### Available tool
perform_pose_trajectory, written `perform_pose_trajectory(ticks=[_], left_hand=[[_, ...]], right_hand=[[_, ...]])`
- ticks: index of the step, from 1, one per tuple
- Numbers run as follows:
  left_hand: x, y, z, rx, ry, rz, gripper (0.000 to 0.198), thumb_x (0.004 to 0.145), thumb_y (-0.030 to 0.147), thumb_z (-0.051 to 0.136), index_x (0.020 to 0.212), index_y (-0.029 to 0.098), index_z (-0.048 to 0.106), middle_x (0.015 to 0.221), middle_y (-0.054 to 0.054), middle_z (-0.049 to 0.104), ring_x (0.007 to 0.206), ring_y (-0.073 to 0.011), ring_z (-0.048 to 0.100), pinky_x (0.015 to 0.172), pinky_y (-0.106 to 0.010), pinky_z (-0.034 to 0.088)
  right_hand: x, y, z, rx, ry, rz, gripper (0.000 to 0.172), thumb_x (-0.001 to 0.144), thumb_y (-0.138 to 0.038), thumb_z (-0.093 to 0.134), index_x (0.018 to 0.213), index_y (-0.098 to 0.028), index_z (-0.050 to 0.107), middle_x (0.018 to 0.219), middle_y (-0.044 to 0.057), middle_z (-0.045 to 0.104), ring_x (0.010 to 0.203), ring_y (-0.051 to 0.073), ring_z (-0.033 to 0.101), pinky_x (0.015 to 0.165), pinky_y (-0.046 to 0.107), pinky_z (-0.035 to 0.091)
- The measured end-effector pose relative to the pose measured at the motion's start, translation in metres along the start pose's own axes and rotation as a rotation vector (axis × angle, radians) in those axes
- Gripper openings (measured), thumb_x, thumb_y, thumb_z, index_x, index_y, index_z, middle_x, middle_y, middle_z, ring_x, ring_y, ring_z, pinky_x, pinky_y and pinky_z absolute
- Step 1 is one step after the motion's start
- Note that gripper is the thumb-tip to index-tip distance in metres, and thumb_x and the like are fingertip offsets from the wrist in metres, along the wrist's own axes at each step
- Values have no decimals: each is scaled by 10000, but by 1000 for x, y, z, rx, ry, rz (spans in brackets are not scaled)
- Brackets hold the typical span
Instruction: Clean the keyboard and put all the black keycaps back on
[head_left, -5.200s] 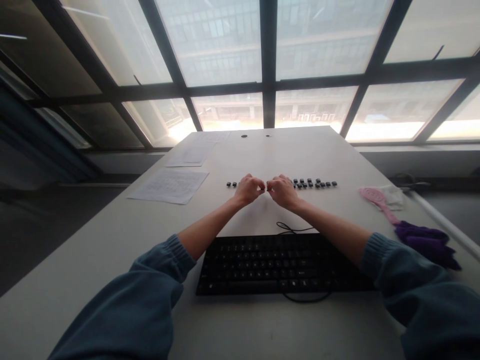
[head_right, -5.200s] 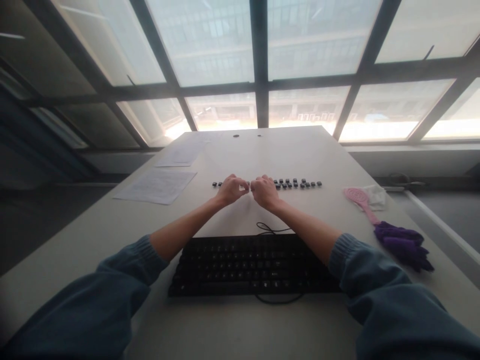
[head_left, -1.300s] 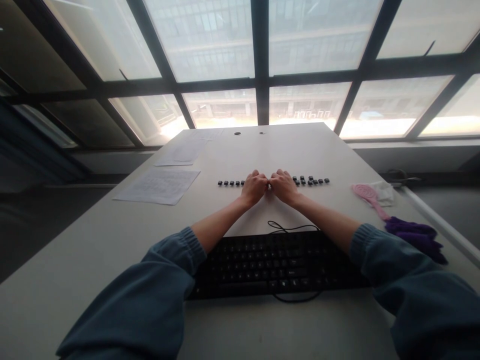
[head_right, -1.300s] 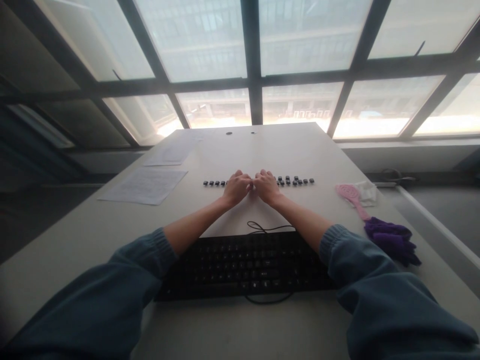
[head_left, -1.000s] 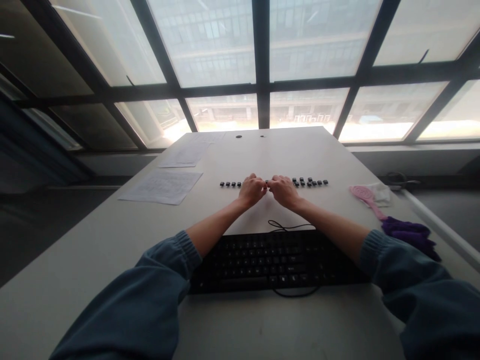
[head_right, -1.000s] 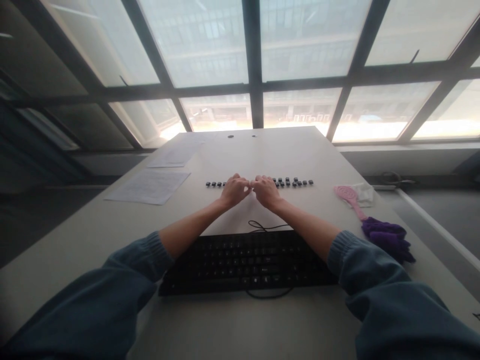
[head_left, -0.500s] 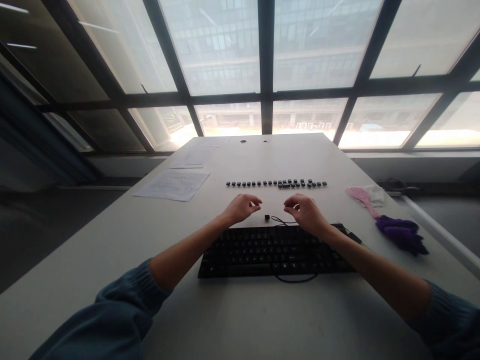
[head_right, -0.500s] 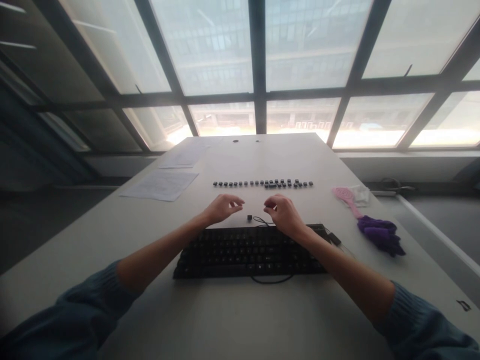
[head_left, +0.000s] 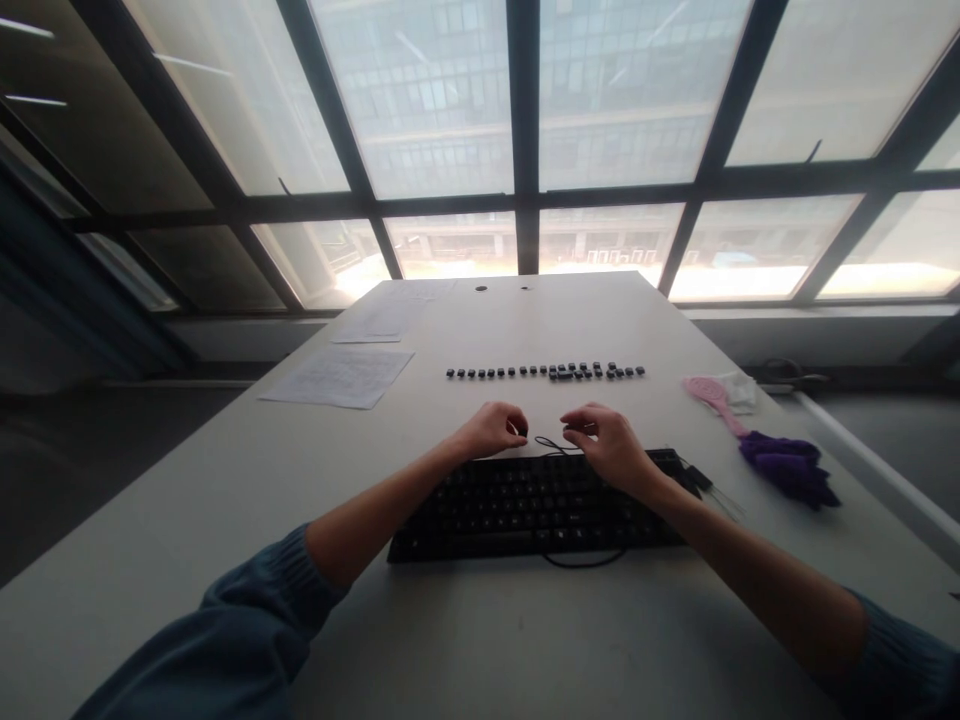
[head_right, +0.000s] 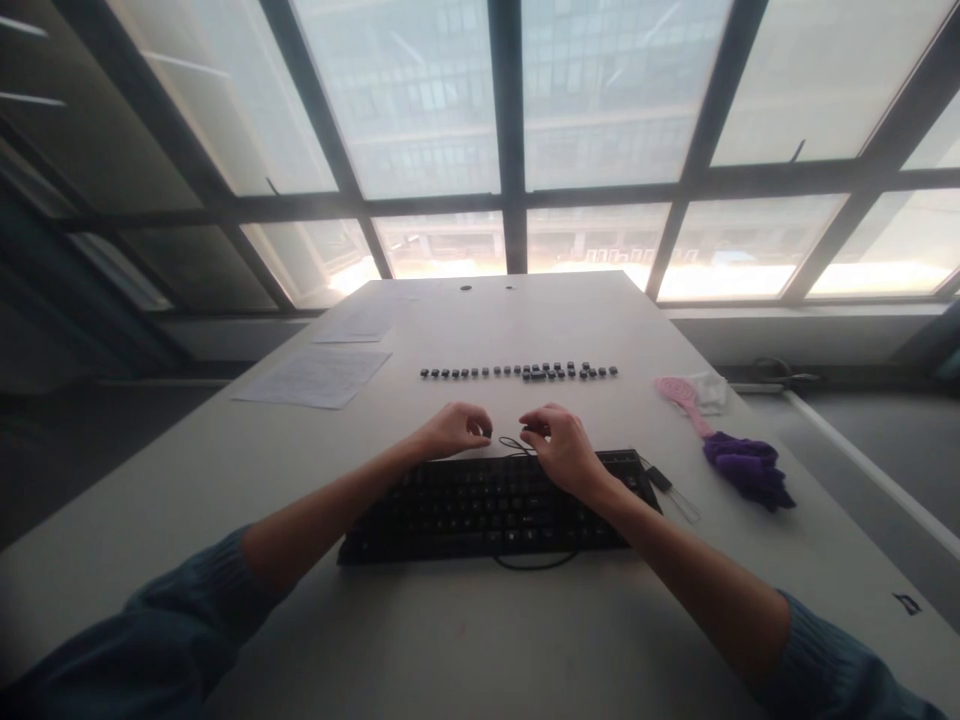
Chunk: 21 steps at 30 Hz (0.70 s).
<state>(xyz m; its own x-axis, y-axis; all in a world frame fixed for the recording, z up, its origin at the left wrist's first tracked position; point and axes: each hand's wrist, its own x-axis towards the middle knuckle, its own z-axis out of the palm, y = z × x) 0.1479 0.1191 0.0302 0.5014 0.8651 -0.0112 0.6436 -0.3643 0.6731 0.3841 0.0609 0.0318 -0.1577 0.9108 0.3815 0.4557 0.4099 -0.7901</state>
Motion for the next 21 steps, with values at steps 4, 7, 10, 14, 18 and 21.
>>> perform_pose_trajectory(ticks=[4,7,10,14,18,21], left_hand=[[-25,9,-8,-512,-17,-71,346,802,339,740,1077,130,715,1013,-124,772,821,-170,676,790,-319,545],[-48,15,-10,-800,-45,-131,445,873,367,700,1254,141,659,1193,-165,728,875,-150,663,859,-327,543],[-63,19,-8,-964,-32,-194,374,875,299,711,1216,147,685,1267,-174,695,955,-153,668,919,-323,536],[-65,21,-4,-1100,16,-251,242,816,195,764,1050,144,727,1218,-147,715,1027,-177,686,995,-327,530],[-62,24,-1,-1089,43,-276,256,767,217,825,985,138,718,1092,-104,724,957,-186,718,1008,-349,533],[-63,27,0,-1014,26,-251,286,748,256,839,966,134,699,1008,-84,728,956,-203,723,984,-363,537]], right_hand=[[-1,-4,-1,65,-1,23,112,831,-229,683,899,-178,755,887,73,716,801,199,681,776,344,553],[-2,-6,2,116,2,29,111,836,-252,684,891,-182,751,892,68,721,815,195,685,768,331,560],[-4,-7,4,141,7,26,124,839,-279,684,884,-181,743,888,65,720,825,194,682,741,318,560],[-6,-8,6,155,24,21,121,832,-277,685,894,-186,734,894,61,721,813,190,674,731,316,554],[-8,-7,7,143,-15,33,97,818,-247,700,881,-187,741,882,57,722,809,194,674,757,330,552],[-11,-5,9,142,-45,53,99,816,-240,704,886,-186,747,883,58,728,820,200,679,767,337,554]])
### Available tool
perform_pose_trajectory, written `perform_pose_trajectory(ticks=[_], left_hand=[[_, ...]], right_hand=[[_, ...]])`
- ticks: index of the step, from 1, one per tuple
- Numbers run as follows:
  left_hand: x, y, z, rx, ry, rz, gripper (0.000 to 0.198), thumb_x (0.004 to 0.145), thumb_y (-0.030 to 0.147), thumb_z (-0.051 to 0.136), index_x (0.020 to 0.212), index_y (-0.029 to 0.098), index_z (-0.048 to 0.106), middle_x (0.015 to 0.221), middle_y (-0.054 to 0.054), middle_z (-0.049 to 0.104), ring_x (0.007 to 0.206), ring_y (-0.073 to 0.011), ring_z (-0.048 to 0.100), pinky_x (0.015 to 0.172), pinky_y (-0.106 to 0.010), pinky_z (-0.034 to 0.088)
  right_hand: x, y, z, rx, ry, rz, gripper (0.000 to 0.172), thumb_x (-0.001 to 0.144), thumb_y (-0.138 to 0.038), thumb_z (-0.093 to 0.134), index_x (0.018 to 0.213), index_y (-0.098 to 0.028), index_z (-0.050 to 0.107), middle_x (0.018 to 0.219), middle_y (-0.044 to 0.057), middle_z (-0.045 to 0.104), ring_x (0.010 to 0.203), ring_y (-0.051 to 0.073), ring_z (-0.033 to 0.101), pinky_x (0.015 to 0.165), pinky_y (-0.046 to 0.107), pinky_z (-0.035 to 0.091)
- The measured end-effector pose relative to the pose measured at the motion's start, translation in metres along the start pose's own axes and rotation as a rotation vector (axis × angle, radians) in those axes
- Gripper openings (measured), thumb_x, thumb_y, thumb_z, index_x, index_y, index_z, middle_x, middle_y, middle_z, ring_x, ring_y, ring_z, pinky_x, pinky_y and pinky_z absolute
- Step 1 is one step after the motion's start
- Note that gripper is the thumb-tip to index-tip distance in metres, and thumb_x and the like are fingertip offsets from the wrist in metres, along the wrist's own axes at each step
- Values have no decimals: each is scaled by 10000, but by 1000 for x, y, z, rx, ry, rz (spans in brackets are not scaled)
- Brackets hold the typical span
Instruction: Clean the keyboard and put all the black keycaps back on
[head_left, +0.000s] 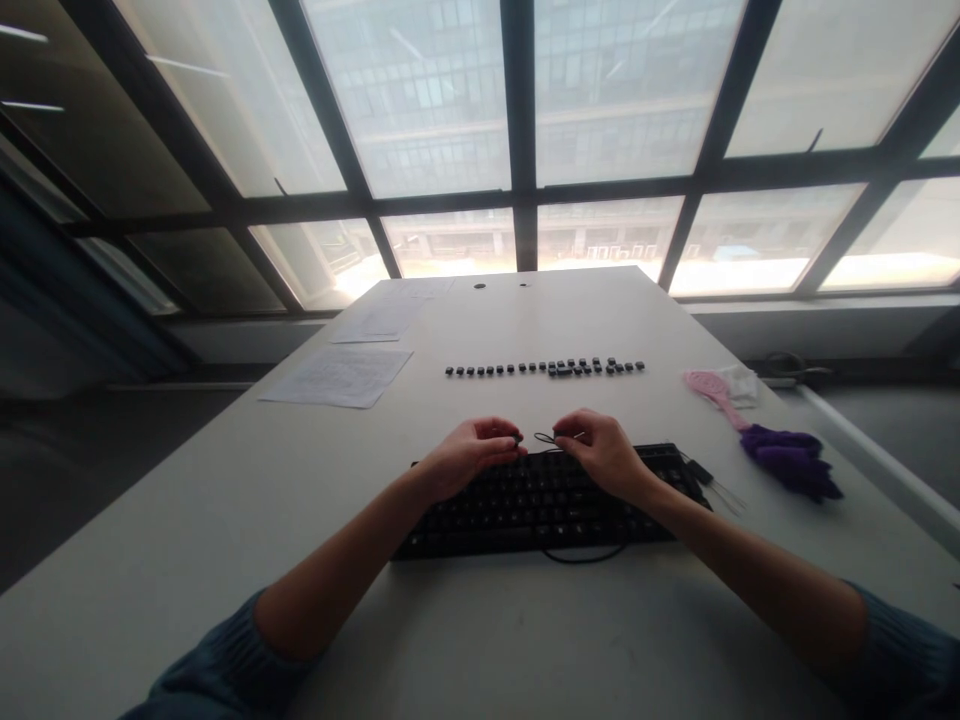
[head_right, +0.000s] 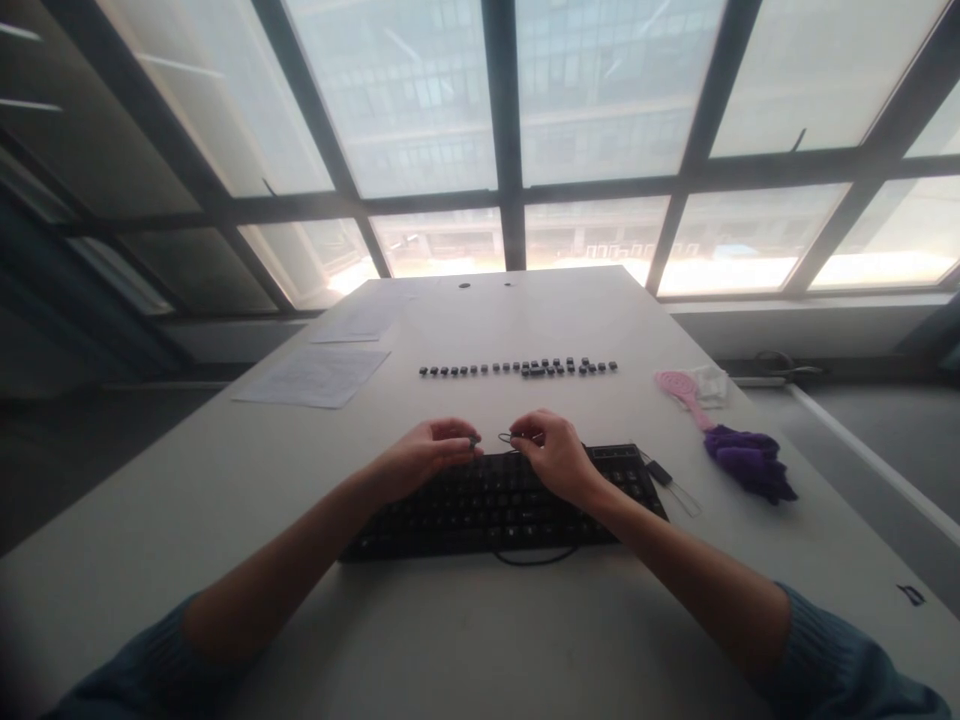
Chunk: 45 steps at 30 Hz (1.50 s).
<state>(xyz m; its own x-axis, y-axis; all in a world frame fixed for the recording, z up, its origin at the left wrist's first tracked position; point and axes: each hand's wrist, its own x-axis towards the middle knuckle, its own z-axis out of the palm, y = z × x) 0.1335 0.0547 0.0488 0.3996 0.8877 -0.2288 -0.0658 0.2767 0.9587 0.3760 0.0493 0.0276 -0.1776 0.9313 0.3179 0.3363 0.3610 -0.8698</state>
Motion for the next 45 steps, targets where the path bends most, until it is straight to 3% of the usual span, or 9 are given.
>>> perform_pose_trajectory(ticks=[8,13,18,23,34,45], left_hand=[[-3,3,5,396,23,156,399,763,254,784,1151,173,734,1072,-85,744,972,-202,701,898,-329,545],[-3,-3,14,566,43,308,184,752,237,770,914,152,796,1011,-86,742,904,-201,713,862,-315,566],[-9,-6,23,811,52,357,174,794,211,745,959,184,795,904,-40,776,852,-192,712,801,-288,554],[-6,-17,23,981,76,465,127,820,214,750,933,224,809,902,-22,784,875,-193,688,859,-313,511],[-1,-34,22,1000,99,519,116,825,239,769,930,232,819,893,-36,784,887,-206,665,864,-328,505],[-3,-34,26,1051,118,545,107,830,210,760,923,222,812,887,-33,771,861,-199,660,834,-326,503]], right_hand=[[-7,-4,7,29,-82,-2,107,825,-216,689,911,-198,751,890,44,743,841,199,686,788,332,547],[-10,-3,6,-25,-142,-39,145,824,-169,668,920,-185,776,919,64,736,842,199,679,809,328,537],[-12,-1,7,-135,-210,-57,174,823,-118,659,940,-186,769,860,42,737,803,188,668,768,304,508],[-12,1,6,-225,-273,-140,173,833,-85,644,856,-199,772,825,27,720,790,179,654,753,293,478],[-12,6,10,-224,-298,-176,217,872,-75,614,894,-207,786,878,35,725,822,180,664,785,294,495],[-13,5,10,-229,-304,-167,219,874,-60,606,903,-201,771,871,41,704,829,185,648,788,297,483]])
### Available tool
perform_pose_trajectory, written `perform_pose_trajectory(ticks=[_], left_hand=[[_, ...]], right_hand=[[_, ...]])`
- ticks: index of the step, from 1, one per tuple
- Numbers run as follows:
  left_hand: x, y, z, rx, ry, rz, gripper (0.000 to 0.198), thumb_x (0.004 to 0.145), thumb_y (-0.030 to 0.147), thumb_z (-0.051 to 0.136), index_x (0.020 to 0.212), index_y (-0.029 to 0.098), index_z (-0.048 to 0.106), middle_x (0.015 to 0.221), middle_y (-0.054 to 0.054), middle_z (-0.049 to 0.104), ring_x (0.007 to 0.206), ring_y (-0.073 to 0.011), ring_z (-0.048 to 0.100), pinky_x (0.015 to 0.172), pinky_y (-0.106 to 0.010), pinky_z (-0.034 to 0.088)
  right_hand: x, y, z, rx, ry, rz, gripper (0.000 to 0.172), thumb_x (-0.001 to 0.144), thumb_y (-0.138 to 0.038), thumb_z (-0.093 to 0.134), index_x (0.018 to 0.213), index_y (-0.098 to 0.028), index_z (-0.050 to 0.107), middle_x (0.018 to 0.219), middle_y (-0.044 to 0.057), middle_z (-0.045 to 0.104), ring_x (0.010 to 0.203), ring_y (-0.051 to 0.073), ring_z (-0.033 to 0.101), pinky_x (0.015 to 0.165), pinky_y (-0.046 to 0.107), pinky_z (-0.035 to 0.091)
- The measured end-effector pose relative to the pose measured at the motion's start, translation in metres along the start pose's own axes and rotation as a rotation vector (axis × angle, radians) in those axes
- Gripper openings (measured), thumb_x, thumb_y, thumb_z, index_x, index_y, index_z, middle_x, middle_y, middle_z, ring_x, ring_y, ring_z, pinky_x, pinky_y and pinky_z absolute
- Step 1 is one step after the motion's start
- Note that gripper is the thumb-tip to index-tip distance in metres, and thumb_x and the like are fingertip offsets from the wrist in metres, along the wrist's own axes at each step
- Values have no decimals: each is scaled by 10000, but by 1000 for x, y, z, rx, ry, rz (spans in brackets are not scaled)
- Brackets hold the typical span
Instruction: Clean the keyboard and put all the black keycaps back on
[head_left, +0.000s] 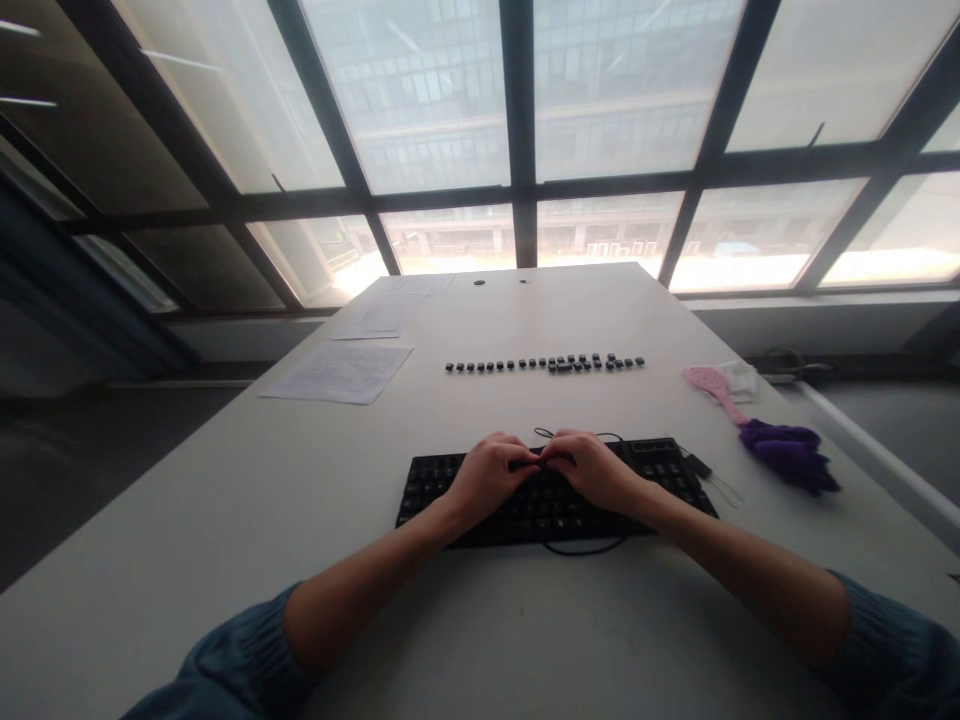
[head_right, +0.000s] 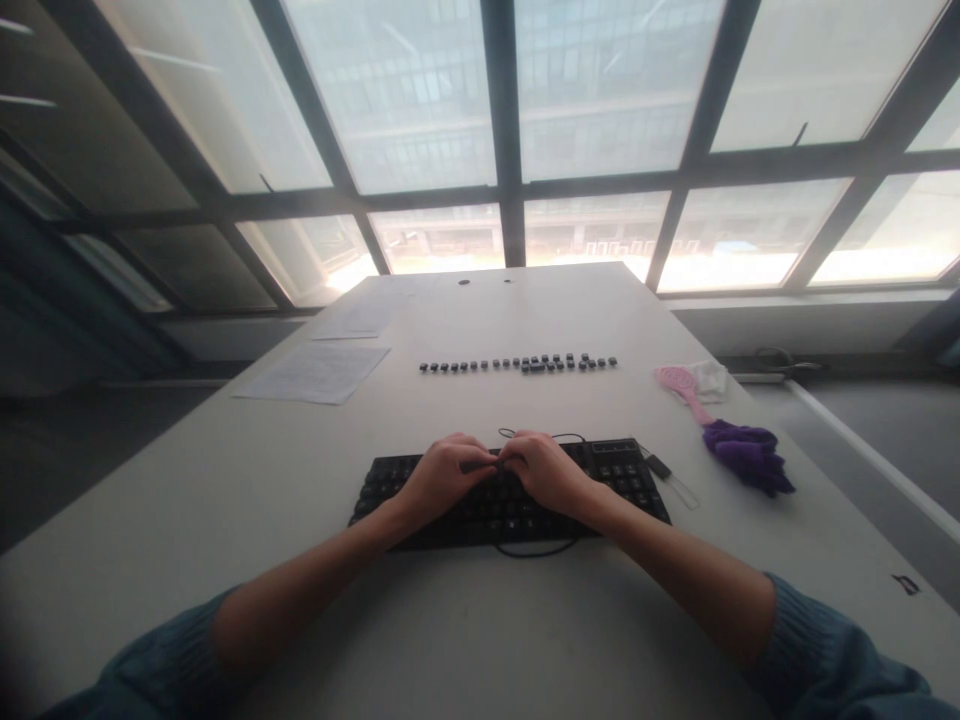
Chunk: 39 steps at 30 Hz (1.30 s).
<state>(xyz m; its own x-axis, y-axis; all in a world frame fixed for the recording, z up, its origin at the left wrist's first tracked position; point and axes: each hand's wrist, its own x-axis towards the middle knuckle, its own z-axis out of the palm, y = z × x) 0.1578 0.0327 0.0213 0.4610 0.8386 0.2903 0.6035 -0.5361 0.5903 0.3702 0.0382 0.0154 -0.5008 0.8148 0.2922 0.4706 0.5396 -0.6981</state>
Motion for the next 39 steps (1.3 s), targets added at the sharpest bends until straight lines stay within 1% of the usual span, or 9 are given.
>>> perform_pose_trajectory(ticks=[5,8,12,16,22,26,32,36,39], left_hand=[[0,0,-2,74,-27,44,91,876,219,719,914,223,801,907,-28,764,878,-191,643,846,-317,503],[-4,9,-8,254,-103,144,142,944,241,636,944,231,778,951,-31,744,903,-195,611,857,-326,490],[-13,26,-10,569,-162,222,173,949,290,631,1076,200,707,1025,-75,688,977,-242,577,861,-386,473],[-18,33,-4,680,-179,232,312,947,332,634,1208,161,638,1087,-111,657,1040,-274,559,862,-410,469],[-15,30,-4,649,-166,219,229,981,336,574,1101,162,662,1050,-96,658,1037,-271,559,861,-406,467],[-14,30,-6,622,-167,225,215,996,320,545,1054,162,679,1037,-93,658,1014,-256,566,863,-398,470],[-14,27,-6,517,-164,203,213,990,308,551,974,183,723,1043,-85,675,1001,-237,590,898,-388,474],[-7,21,-14,301,-79,101,308,1018,311,484,921,205,756,1016,-57,719,960,-208,629,926,-359,486],[0,15,-27,198,65,2,331,1028,314,443,1077,199,749,1074,-72,733,1011,-213,650,959,-350,493]], right_hand=[[0,-1,0,-4,13,-21,199,878,-61,603,890,-198,747,853,37,694,820,181,636,785,294,472],[-1,-1,2,-8,25,-38,190,863,-38,608,893,-191,717,861,31,689,824,176,627,776,286,464],[-2,0,4,-21,23,-62,220,833,8,601,886,-184,695,869,25,676,824,167,622,768,271,464],[-5,2,5,-33,23,-69,212,854,-4,586,839,-179,705,863,32,680,814,166,631,778,276,483],[-13,-6,4,-203,29,-156,169,930,-165,615,816,-202,735,940,72,725,932,221,628,875,358,497],[-17,-10,4,-334,4,-198,194,945,-178,590,822,-207,738,984,78,731,947,231,619,897,397,481],[-20,-3,8,-315,3,-168,188,953,-192,577,831,-200,719,1043,66,730,976,232,623,917,404,467],[-21,-5,4,-177,123,-102,158,966,-189,552,930,-209,704,1007,57,729,949,214,640,919,370,475],[-20,-10,-5,-127,245,-48,169,975,-210,529,913,-213,686,938,59,717,901,210,643,868,344,489]])
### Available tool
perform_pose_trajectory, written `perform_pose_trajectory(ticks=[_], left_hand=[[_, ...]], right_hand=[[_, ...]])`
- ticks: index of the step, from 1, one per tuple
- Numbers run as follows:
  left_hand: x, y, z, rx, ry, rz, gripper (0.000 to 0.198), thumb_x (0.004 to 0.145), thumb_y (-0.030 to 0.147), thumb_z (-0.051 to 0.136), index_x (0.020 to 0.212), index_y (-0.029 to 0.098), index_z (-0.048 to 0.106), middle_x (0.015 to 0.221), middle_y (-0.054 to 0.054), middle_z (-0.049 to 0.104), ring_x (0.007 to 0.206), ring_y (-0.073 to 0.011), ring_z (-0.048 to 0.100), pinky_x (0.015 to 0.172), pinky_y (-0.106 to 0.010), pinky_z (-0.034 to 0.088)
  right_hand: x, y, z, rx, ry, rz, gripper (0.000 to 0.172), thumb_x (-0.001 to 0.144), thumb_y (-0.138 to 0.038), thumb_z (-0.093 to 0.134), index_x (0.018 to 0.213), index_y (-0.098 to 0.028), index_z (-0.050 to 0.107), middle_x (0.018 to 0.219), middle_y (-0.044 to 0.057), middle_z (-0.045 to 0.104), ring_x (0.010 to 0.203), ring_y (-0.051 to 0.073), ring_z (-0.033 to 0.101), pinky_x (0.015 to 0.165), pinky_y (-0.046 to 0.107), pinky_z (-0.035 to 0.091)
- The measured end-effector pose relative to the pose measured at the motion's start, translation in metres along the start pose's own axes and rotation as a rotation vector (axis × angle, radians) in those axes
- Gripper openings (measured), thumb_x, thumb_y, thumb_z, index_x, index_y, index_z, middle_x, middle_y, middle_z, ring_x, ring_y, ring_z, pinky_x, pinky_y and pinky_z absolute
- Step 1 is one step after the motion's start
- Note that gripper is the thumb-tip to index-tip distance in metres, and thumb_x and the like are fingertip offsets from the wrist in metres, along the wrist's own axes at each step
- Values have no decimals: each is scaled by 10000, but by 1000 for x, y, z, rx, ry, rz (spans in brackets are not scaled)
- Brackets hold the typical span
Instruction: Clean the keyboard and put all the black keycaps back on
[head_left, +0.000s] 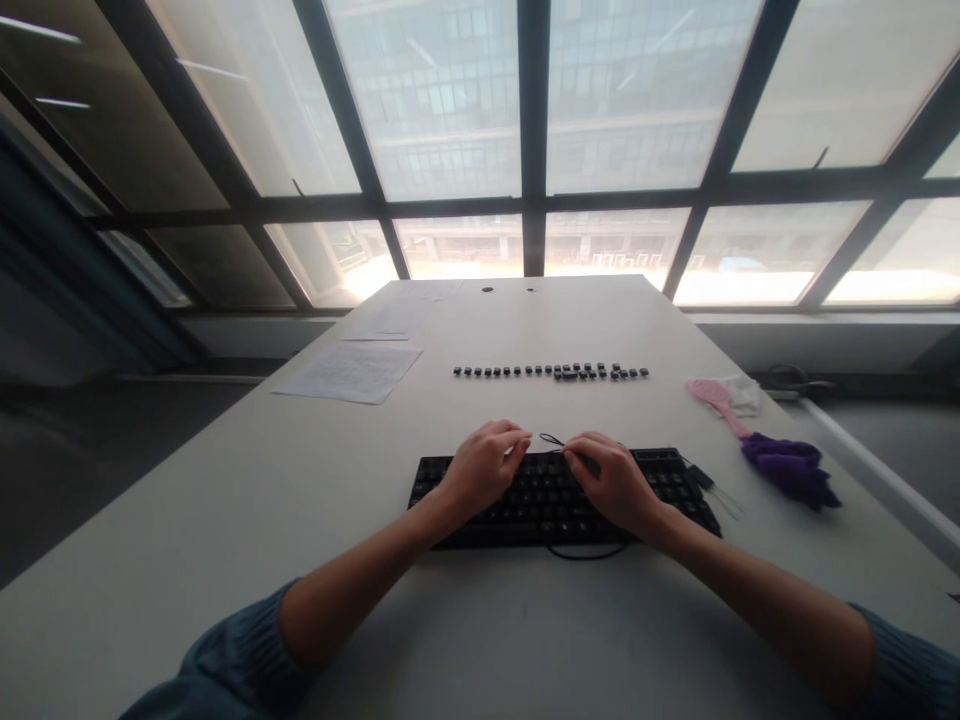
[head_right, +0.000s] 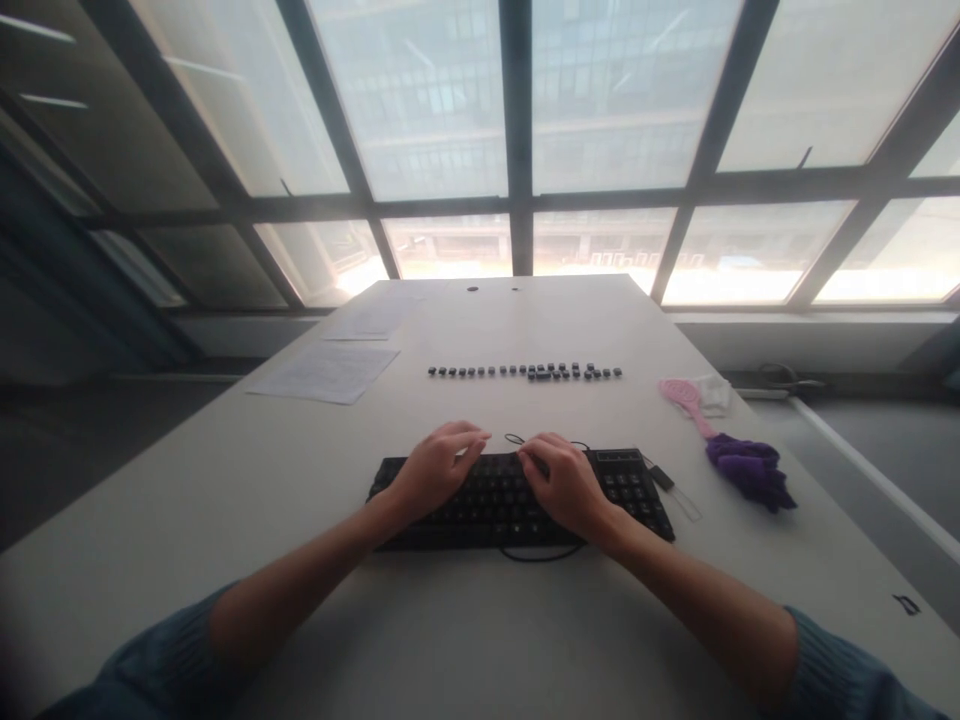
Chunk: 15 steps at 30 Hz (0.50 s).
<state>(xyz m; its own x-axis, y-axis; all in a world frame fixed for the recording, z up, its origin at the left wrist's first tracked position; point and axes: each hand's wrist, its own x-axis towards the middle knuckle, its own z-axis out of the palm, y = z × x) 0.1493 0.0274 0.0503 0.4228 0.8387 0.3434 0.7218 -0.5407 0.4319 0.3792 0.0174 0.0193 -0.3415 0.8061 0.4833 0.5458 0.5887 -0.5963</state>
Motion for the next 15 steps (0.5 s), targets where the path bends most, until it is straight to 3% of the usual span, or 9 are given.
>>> perform_pose_trajectory(ticks=[2,9,12,15], left_hand=[[4,-7,-9,-11,40,-47,336,1018,325,457,1173,191,724,1128,-82,730,1057,-227,653,977,-361,493],[22,-30,-28,-9,-50,-93,319,940,346,580,1163,177,732,1107,-81,749,928,-209,696,870,-334,544],[54,-35,-23,31,-49,-80,286,896,316,641,1118,174,753,1068,-79,763,860,-198,698,862,-336,547],[98,-39,-6,89,-60,-113,253,873,291,677,1084,191,772,1033,-68,777,861,-202,702,869,-330,544]], right_hand=[[4,0,-7,-7,46,22,169,964,-215,535,877,-212,680,902,58,711,878,211,642,842,335,491],[32,29,-46,-172,43,187,145,871,-225,600,886,-193,741,830,56,736,754,195,657,739,308,489],[63,54,-60,-307,54,276,153,844,-232,635,915,-184,762,824,64,750,754,198,666,743,301,483],[100,80,-60,-444,-6,289,184,882,-220,615,968,-171,770,930,87,760,833,209,672,780,304,474]])
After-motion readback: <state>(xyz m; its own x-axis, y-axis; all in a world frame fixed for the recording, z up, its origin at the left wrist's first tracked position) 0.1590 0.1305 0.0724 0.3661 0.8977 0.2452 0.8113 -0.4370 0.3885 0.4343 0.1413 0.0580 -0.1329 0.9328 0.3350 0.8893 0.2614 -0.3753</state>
